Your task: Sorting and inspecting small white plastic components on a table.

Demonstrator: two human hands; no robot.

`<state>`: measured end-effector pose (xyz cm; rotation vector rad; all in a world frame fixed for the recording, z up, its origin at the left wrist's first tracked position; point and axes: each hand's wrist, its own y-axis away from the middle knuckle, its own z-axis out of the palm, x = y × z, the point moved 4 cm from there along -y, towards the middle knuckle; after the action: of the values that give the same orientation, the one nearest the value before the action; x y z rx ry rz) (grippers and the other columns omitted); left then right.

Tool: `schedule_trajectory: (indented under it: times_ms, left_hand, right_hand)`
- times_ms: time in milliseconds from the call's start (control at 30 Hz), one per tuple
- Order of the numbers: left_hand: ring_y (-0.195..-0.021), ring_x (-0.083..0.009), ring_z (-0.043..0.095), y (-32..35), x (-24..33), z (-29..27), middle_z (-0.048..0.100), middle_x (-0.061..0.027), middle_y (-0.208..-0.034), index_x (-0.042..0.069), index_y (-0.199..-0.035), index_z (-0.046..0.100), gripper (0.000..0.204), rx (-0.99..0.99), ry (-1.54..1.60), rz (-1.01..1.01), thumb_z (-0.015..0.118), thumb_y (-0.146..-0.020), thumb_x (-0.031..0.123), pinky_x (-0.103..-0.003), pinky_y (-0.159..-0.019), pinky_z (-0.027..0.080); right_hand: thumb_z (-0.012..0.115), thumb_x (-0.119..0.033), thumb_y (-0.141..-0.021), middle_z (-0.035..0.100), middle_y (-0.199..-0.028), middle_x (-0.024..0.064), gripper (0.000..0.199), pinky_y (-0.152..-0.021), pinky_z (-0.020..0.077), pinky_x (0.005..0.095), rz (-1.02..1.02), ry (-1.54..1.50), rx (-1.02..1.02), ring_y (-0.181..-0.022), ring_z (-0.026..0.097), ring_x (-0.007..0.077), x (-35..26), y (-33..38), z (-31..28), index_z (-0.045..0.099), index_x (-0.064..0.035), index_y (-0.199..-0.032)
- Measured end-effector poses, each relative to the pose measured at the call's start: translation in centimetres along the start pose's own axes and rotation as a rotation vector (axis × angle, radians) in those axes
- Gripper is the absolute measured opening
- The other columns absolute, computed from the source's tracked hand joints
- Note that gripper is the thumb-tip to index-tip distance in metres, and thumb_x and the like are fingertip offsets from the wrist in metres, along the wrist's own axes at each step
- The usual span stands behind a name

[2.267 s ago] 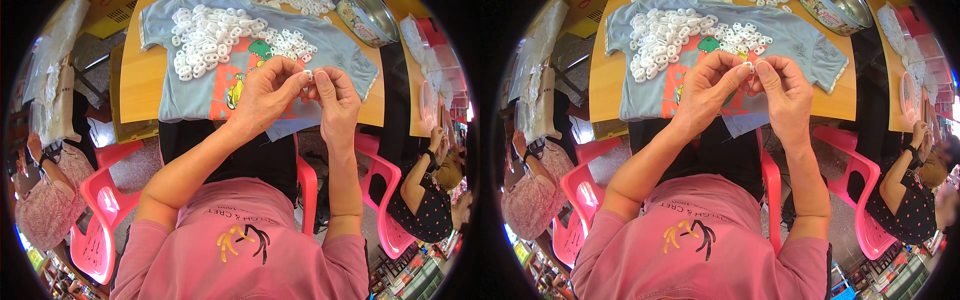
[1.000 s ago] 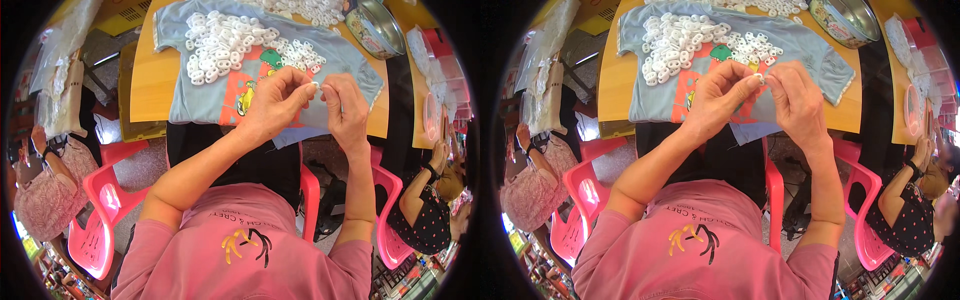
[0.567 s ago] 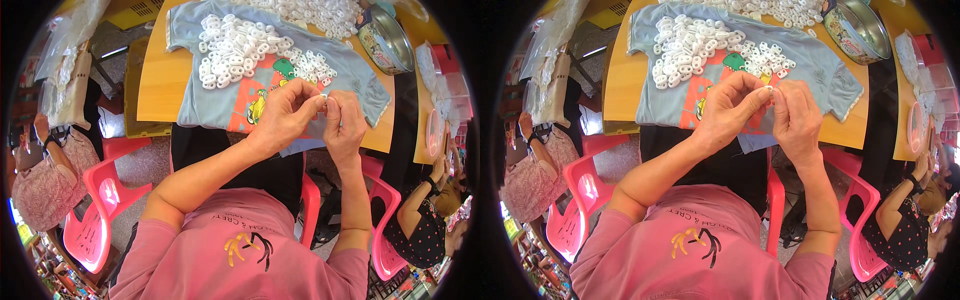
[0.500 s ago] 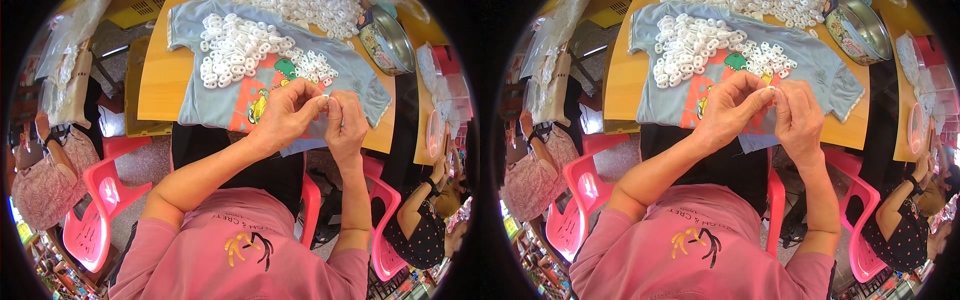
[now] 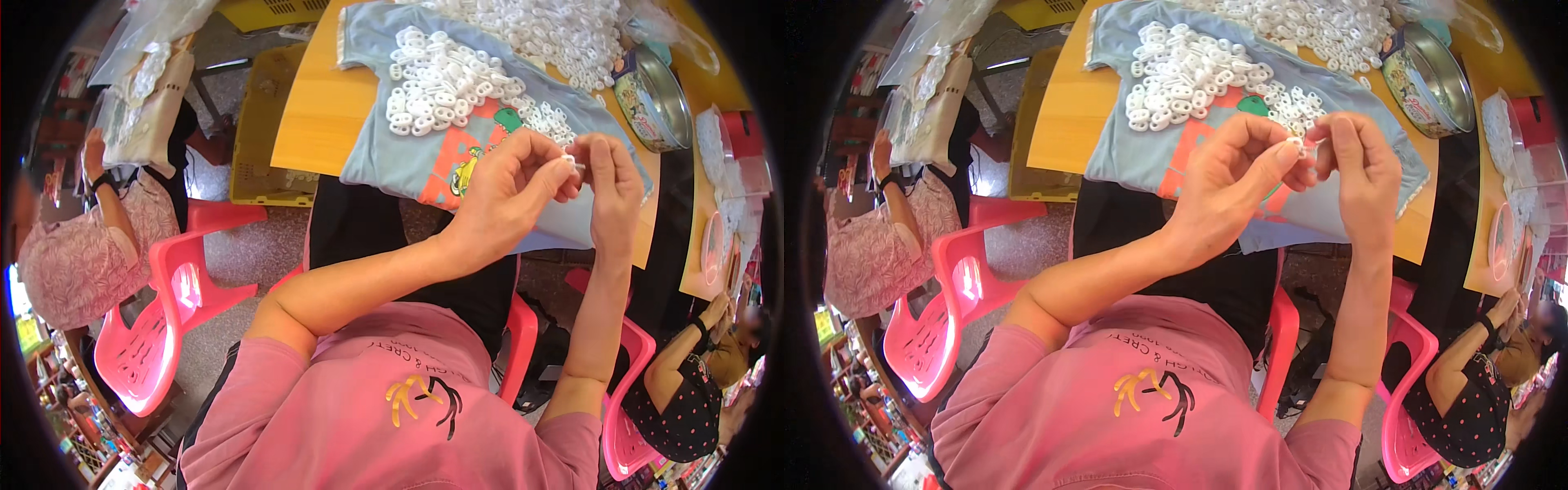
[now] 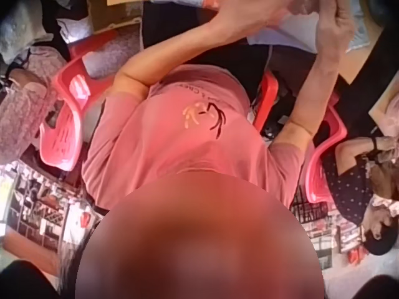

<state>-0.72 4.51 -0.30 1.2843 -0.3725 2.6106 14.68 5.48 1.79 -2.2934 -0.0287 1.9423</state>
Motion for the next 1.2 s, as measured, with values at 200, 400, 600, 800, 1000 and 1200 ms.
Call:
schedule_trajectory:
  times_ms: [200,400,600,800,1000,1200]
  left_hand:
    - [-0.091,-0.0172,0.063,4.6,4.9,-2.0,0.062,-0.0119,-0.103,-0.001,-0.109,0.052,0.013,-0.020,-0.125,0.055,0.050,-0.097,0.002,-0.030,-0.080,0.052]
    - [-0.087,-0.0184,0.064,7.4,7.9,-7.2,0.062,-0.0141,-0.099,-0.002,-0.105,0.052,0.009,0.110,-0.231,0.114,0.049,-0.098,0.003,-0.031,-0.081,0.052]
    - [-0.086,-0.0143,0.063,7.6,8.3,-10.3,0.064,-0.0105,-0.097,-0.002,-0.105,0.053,0.013,0.225,-0.296,0.070,0.054,-0.097,0.009,-0.028,-0.080,0.051]
    - [-0.086,-0.0144,0.064,6.1,6.7,-10.3,0.065,-0.0102,-0.097,-0.001,-0.104,0.054,0.017,0.261,-0.217,-0.024,0.057,-0.097,0.013,-0.028,-0.078,0.052]
    - [-0.097,-0.0170,0.064,3.5,5.0,-6.9,0.064,-0.0140,-0.110,-0.002,-0.105,0.055,0.019,0.205,-0.092,-0.066,0.056,-0.097,0.015,-0.028,-0.081,0.053]
    - [-0.096,-0.0143,0.062,2.3,2.9,-5.0,0.065,-0.0105,-0.107,-0.002,-0.104,0.055,0.021,0.160,-0.053,-0.067,0.059,-0.095,0.017,-0.028,-0.085,0.050]
  right_hand:
    - [0.065,-0.005,-0.085,0.065,-0.086,0.0053,0.008,-0.061,0.0476,0.0267,-0.435,0.352,-0.115,-0.070,0.060,0.0155,-0.6,-2.4,7.3,0.067,-0.0029,-0.092]
    - [0.071,-0.011,-0.078,0.062,-0.085,0.0057,0.009,-0.061,0.0488,0.0344,-0.773,0.650,-0.240,-0.073,0.061,0.0239,-1.7,-2.3,14.4,0.069,-0.0086,-0.086]
    - [0.073,-0.018,-0.077,0.059,-0.085,0.0040,0.014,-0.061,0.0498,0.0348,-0.852,0.862,-0.238,-0.078,0.061,0.0224,-1.1,-2.2,15.7,0.069,-0.0088,-0.086]
    - [0.072,-0.006,-0.079,0.065,-0.084,0.0034,0.010,-0.061,0.0492,0.0277,-0.822,0.641,-0.115,-0.073,0.062,0.0168,-1.7,-1.6,13.3,0.068,-0.0057,-0.089]
    - [0.068,-0.007,-0.088,0.067,-0.091,0.0051,0.016,-0.069,0.0494,0.0227,-0.078,-0.087,-0.078,-0.075,0.061,0.0094,-0.1,0.7,8.8,0.065,0.0016,-0.101]
    - [0.067,-0.008,-0.088,0.068,-0.092,0.0066,0.019,-0.071,0.0505,0.0234,-0.017,-0.183,-0.010,-0.079,0.064,0.0121,0.1,2.1,6.0,0.065,0.0018,-0.105]
